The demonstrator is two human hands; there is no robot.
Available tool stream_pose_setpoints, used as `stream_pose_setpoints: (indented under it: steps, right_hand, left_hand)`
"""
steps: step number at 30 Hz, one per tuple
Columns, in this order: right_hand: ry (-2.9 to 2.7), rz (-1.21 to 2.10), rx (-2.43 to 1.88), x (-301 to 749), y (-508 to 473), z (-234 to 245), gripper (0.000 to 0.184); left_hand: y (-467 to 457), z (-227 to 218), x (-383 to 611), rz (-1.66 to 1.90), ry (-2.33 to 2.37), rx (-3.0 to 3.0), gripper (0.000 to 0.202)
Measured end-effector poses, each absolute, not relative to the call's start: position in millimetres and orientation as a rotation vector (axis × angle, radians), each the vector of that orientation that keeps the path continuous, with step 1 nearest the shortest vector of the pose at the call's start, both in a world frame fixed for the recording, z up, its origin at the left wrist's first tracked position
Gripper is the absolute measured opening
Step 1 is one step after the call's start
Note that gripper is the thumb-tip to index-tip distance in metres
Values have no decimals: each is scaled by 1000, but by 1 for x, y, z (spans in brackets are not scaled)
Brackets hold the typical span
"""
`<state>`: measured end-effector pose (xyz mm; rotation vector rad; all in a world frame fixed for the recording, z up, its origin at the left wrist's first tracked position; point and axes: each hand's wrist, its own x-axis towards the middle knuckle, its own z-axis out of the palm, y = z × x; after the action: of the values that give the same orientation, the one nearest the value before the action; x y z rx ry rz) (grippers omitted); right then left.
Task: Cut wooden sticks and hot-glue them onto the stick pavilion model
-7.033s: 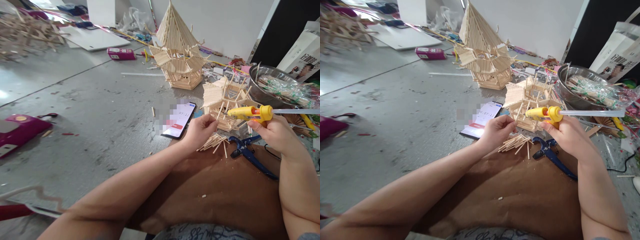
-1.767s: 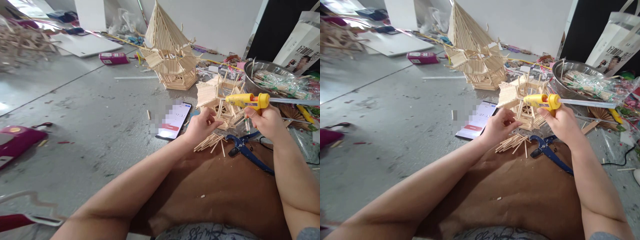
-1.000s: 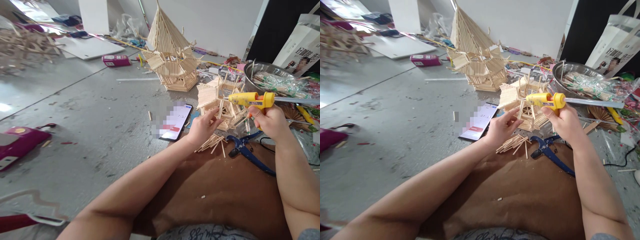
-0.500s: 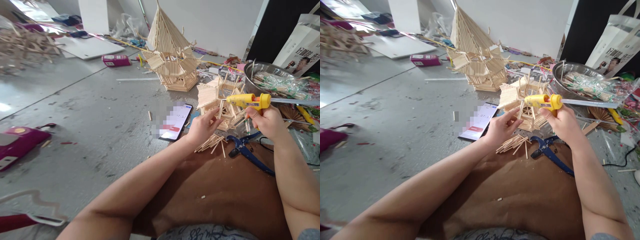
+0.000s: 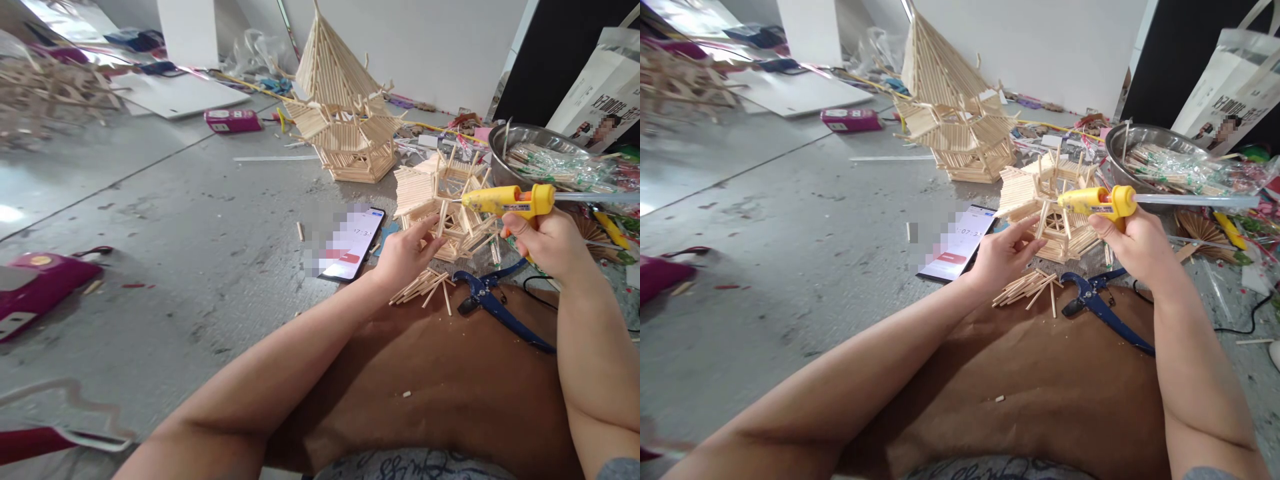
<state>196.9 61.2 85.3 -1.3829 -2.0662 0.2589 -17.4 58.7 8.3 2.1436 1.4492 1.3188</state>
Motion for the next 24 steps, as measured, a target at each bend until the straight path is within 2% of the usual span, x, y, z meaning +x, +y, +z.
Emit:
stream_pose_setpoints:
  steps: [24]
  right_hand:
    - [-2039, 285, -1478, 191, 61, 85, 34]
  left_hand:
    - [58, 12, -19, 1274, 1440, 2147, 39]
